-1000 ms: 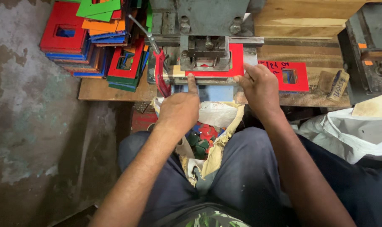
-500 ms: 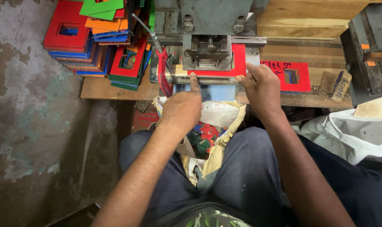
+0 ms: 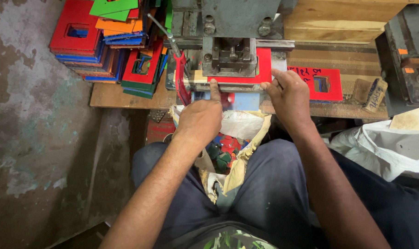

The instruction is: The person sits at a manual press machine and punches rectangular frames out of colored plastic sheets. They place each sheet under the die, pull the press lever to cut the frame shape, then move the finished frame to a stack and drop the scrap pieces into a bag between their legs.

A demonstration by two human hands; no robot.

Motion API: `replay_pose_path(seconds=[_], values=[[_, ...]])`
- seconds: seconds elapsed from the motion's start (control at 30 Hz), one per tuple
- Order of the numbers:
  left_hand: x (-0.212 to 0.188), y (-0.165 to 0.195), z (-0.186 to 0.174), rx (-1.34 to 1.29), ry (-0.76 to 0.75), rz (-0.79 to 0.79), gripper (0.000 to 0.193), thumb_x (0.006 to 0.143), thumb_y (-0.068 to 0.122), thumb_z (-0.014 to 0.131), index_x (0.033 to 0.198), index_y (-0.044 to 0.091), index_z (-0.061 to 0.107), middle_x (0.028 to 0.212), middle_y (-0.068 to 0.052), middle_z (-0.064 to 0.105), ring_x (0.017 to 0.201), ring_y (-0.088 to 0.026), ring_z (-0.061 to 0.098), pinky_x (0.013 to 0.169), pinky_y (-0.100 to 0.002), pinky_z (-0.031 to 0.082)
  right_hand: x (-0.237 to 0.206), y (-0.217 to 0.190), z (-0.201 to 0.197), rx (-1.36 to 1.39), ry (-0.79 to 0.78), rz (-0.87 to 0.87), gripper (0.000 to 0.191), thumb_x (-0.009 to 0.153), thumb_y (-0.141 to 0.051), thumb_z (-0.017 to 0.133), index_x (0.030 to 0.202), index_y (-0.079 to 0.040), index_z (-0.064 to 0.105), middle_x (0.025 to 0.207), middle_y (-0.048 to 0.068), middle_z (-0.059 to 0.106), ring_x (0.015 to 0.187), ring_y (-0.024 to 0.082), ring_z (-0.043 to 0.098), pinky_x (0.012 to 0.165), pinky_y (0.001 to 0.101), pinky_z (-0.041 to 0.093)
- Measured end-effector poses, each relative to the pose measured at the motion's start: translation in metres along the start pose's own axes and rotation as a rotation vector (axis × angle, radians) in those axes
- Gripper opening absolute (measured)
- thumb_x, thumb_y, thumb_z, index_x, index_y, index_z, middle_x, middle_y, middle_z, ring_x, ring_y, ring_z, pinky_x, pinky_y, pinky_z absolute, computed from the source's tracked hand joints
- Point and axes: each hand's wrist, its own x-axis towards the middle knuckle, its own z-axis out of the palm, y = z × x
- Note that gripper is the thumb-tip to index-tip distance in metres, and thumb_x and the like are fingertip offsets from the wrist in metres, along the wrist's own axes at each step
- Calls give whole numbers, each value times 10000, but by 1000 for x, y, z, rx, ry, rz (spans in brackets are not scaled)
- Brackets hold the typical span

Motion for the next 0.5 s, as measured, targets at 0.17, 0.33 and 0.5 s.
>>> replay_pose_path(seconds=[0.17,0.33,0.5], values=[[-2,3,-7,50,51,7,790,868,80,634,1549,-129,293,849,-208,742,779,-366,731,712,-498,577,1,2,-1,7,-20,17,410,860,-160,865,1188,46,732,818,114,638,759,247,621,707,383,510],[-27,-8,-22,-137,21,3,767,895,284,692,1534,3,376,844,-240,728,807,-424,711,762,-535,554,6,8,-2,257,-60,231,401,904,-191,844,1190,54,706,819,35,678,738,82,602,657,277,511],[-83,-17,0,-381,-22,128,577,872,333,734,1332,9,609,1017,-241,723,929,-419,706,803,-530,539,19,11,-6,250,-110,328,288,958,-178,784,1073,82,743,720,29,642,672,50,543,581,258,456]])
